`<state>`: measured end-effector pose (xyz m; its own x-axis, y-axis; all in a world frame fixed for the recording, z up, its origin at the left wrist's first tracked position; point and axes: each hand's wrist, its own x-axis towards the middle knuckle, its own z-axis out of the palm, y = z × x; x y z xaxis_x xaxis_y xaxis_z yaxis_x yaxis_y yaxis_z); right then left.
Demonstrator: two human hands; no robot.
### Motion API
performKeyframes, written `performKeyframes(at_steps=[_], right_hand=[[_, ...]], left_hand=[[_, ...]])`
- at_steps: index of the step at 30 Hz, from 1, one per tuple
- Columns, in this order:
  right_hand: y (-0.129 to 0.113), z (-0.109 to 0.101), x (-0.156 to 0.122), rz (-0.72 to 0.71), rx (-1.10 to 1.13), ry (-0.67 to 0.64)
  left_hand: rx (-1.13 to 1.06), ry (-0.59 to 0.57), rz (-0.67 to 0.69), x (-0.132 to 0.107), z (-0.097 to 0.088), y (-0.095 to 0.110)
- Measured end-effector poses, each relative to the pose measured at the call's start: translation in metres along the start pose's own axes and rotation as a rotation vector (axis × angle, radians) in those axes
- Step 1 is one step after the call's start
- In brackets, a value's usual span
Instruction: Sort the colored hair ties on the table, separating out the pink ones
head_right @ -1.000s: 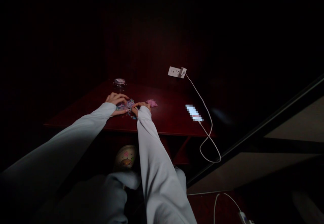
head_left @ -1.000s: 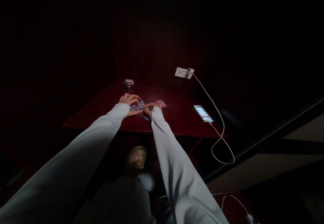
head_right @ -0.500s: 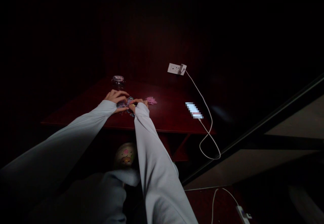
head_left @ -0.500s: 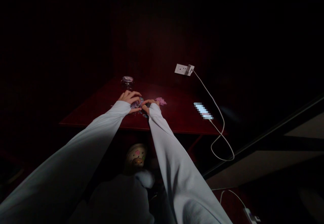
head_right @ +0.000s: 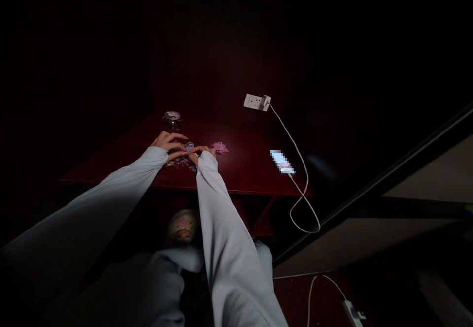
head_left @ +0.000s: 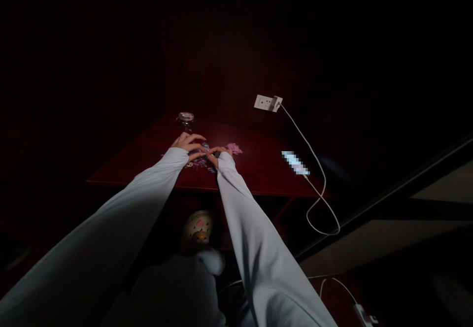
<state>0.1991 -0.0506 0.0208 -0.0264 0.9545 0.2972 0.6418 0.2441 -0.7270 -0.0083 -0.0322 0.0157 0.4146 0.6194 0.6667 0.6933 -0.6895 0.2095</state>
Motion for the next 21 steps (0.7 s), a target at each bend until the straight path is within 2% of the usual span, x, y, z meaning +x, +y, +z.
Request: performKeyframes(at_steps=[8,16,21], right_hand=[[0.005,0.001,0.001,-0.008,0.015,-0.014],[0.012,0.008,0.008,0.023,0.078,0.05],[0.01,0.007,0.009,0.005,0.042,0.013]], left_hand=[[-0.004,0.005,0.02,0.001,0.003,-0.006],[0.048,0.058,0.022,-0.002,0.005,-0.009],[0.038,0.078,0.01,-0.002,0.005,-0.009]])
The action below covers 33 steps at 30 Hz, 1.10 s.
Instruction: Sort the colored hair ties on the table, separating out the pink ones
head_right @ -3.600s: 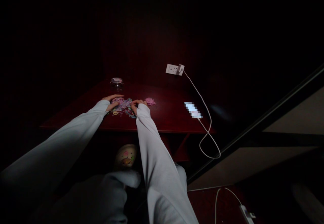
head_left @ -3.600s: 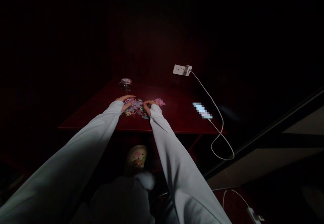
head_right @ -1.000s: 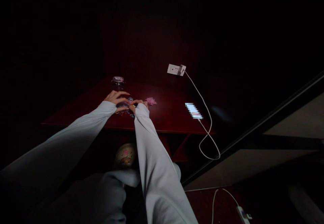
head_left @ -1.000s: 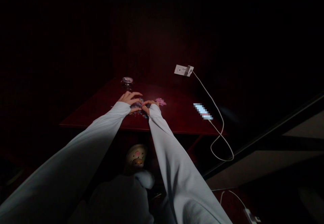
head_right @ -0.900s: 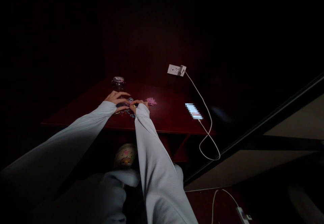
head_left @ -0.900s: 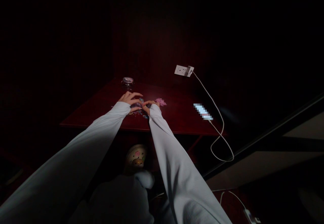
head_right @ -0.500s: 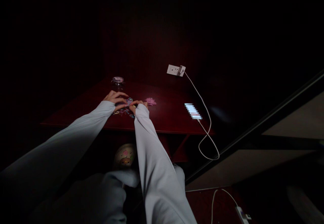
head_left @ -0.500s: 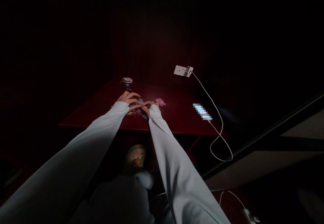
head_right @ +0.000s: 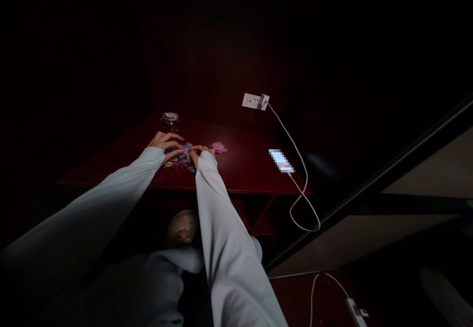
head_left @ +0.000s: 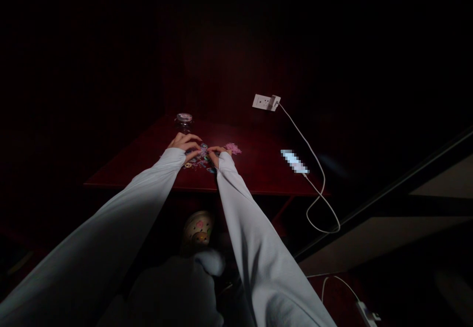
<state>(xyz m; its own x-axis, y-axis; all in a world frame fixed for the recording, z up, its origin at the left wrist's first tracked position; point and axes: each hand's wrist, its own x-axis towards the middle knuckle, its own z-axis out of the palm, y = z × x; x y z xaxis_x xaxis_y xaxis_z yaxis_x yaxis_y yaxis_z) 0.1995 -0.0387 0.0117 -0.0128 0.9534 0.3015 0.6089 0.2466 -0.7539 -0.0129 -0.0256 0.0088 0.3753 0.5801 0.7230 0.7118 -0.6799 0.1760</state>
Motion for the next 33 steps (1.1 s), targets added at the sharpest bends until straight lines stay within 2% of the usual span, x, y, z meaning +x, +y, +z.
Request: performKeyframes(at_steps=[7,22,33], right_hand=[[-0.008,-0.002,-0.007,-0.002,-0.04,-0.008],[0.001,-0.001,-0.003,-0.068,-0.078,0.022],[0.007,0.008,0.001,-0.122,-0.046,0.052]], left_hand=[[-0.029,0.009,-0.019,0.001,-0.002,0.003],[-0.053,-0.003,-0.05,0.002,-0.003,0.008],[-0.002,-0.045,-0.185,0.002,0.008,0.004]])
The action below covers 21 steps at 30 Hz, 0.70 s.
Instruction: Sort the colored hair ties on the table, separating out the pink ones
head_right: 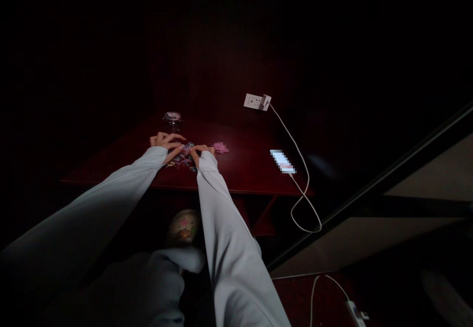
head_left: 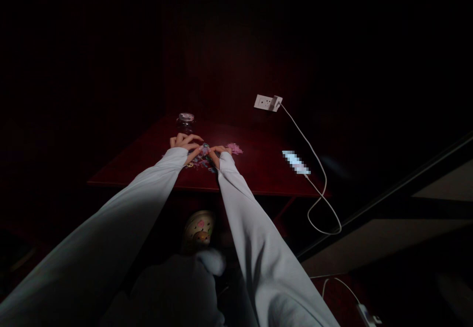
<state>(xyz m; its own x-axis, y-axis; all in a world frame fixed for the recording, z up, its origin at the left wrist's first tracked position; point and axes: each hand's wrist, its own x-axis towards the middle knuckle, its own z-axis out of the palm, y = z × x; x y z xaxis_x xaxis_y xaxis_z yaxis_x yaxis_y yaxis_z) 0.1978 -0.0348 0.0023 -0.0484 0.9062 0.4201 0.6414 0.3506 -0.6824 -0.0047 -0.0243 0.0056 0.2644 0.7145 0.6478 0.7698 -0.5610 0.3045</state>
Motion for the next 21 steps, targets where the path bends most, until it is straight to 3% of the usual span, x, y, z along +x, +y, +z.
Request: performKeyframes(at_steps=[4,14,21], right_hand=[[-0.001,-0.004,-0.001,-0.019,-0.004,-0.063],[-0.005,-0.009,-0.004,-0.026,-0.05,-0.063],[-0.003,-0.007,-0.004,-0.012,-0.036,-0.07]], left_hand=[[-0.007,0.001,0.032,-0.004,-0.004,0.006],[-0.054,0.037,0.077,-0.005,-0.01,0.011],[-0.044,0.0,0.086,-0.005,-0.013,0.01]])
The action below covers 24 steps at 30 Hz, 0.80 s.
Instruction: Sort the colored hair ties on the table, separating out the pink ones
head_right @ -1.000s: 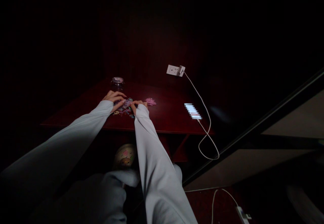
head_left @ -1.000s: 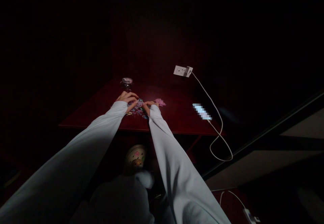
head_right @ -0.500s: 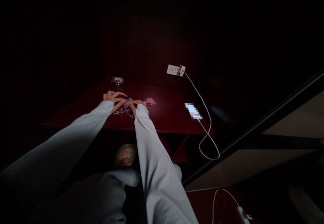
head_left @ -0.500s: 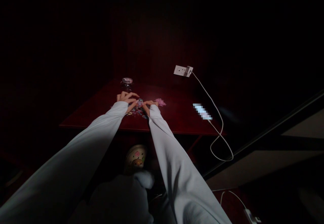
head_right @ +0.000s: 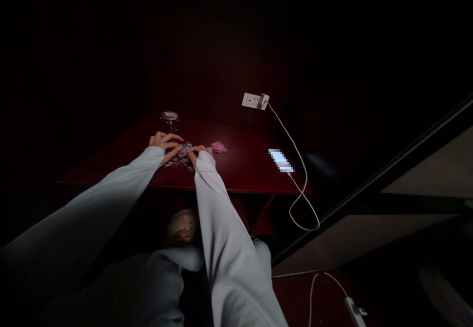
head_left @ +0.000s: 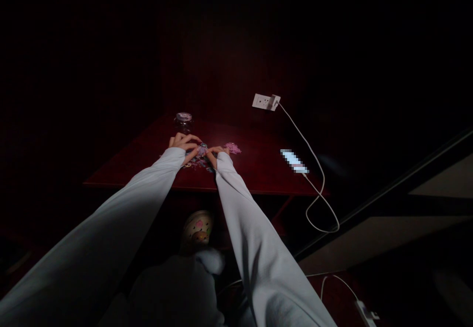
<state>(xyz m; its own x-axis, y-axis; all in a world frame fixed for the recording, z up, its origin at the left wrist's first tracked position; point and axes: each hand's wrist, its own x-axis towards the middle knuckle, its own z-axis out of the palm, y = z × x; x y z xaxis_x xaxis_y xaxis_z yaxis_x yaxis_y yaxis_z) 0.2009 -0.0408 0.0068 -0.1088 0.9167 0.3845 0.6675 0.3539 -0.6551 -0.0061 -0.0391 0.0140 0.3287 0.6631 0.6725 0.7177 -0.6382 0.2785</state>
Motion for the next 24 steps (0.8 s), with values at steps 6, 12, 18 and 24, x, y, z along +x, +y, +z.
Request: performKeyframes(at_steps=[6,12,18,24], right_hand=[[-0.0017,0.0006,-0.0017,0.008,0.017,0.017],[-0.0042,-0.0017,-0.0039,0.007,0.027,0.007],[-0.0031,0.0002,-0.0034,-0.003,0.014,0.012],[-0.0038,-0.0007,-0.0033,0.002,-0.013,-0.006]], left_hand=[[0.012,0.01,-0.008,0.0001,0.0022,-0.0022],[0.021,0.019,0.006,0.0004,0.0021,-0.0036],[0.017,0.001,0.007,0.0007,0.0001,-0.0031],[0.02,-0.001,0.02,0.0013,0.0005,-0.0028]])
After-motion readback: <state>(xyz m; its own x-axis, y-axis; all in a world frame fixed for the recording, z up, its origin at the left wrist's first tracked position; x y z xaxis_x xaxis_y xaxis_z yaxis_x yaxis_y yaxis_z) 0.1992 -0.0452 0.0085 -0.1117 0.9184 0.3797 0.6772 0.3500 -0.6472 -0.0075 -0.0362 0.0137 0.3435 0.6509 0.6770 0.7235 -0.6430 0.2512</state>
